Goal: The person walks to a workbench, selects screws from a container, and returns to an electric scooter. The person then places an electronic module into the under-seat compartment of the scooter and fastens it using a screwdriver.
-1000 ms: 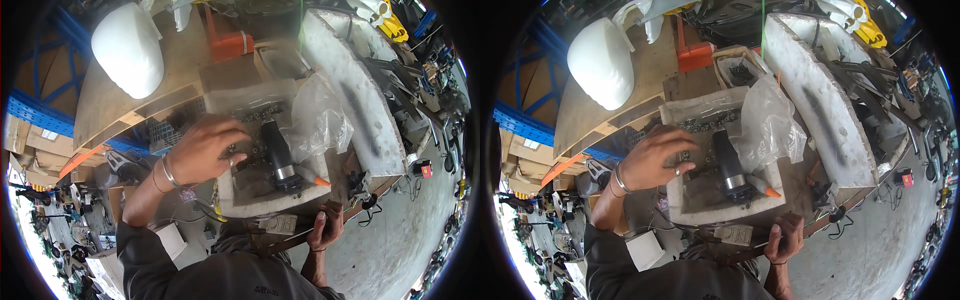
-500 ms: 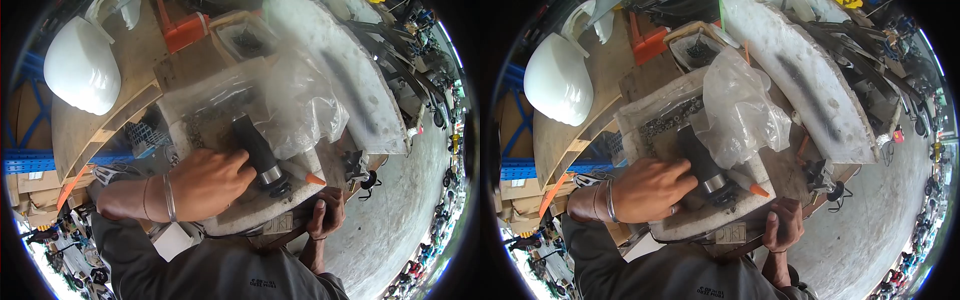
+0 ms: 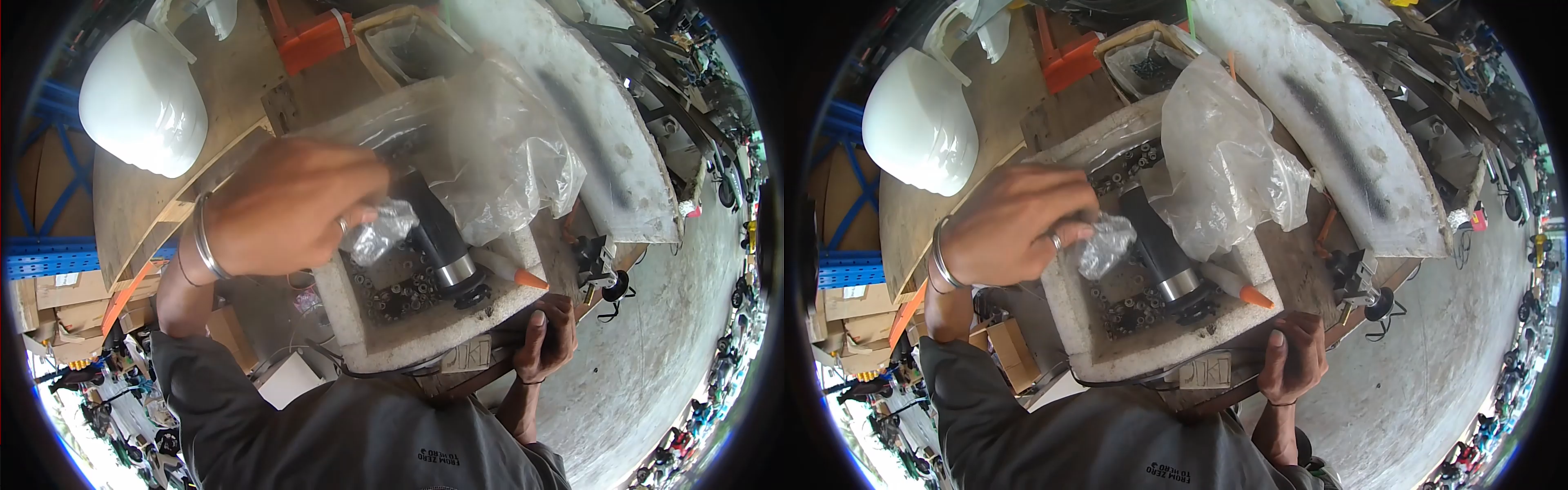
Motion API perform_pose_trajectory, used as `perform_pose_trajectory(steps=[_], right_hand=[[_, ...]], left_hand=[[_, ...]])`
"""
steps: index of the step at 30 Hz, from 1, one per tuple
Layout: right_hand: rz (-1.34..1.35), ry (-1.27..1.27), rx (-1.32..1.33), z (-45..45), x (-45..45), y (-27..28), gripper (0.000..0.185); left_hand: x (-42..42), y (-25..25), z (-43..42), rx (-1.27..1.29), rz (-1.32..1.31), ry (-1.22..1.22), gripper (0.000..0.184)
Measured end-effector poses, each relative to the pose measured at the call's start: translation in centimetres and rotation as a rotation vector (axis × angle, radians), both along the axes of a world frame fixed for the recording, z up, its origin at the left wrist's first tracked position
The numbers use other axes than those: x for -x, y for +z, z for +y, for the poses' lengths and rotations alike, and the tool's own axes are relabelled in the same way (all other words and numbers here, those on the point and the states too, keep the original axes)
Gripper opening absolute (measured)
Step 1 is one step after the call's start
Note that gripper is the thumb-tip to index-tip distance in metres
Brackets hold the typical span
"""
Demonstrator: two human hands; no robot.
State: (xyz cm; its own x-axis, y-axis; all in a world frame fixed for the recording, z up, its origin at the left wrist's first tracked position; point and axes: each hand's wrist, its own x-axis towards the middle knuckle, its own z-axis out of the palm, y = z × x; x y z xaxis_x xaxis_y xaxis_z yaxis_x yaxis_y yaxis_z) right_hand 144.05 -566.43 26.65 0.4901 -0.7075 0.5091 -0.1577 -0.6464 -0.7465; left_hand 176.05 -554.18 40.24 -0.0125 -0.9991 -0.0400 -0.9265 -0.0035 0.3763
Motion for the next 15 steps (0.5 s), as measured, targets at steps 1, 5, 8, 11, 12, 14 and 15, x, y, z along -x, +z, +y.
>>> perform_pose_trajectory(steps=[1, 5, 8, 11, 12, 14, 15], right_hand=[[0.002, -0.006, 0.0, 0.0, 0.0, 0.0, 0.015], [0.034, -0.003, -0.018, 0.1, 0.0, 0.1, 0.015], [0.044, -0.001, -0.008, 0.2, -0.1, 0.2, 0.014], [0.063, -0.008, 0.012, 0.2, -0.2, 0.2, 0.014], [0.057, -0.012, -0.004, 0.2, -0.1, 0.1, 0.014], [0.051, -0.02, -0.021, 0.3, -0.1, 0.0, 0.014], [0.053, -0.015, -0.012, 0.2, 0.0, 0.0, 0.014]], left_hand=[[-0.5, 0.3, -0.1, -0.004, 0.023, 0.1, 0.013], [-2.9, -1.6, -0.6, -0.024, 0.033, 0.117, 0.012], [-2.6, -2.5, -0.8, 0.011, -0.047, 0.143, 0.013], [-1.9, -2.7, -0.3, 0.111, 0.018, 0.216, 0.016], [-1.5, -2.5, 0.0, 0.111, 0.016, 0.218, 0.016], [-0.4, -2.0, 0.5, 0.185, 0.033, 0.209, 0.017], [0.2, -1.6, 0.7, 0.185, 0.034, 0.206, 0.017]])
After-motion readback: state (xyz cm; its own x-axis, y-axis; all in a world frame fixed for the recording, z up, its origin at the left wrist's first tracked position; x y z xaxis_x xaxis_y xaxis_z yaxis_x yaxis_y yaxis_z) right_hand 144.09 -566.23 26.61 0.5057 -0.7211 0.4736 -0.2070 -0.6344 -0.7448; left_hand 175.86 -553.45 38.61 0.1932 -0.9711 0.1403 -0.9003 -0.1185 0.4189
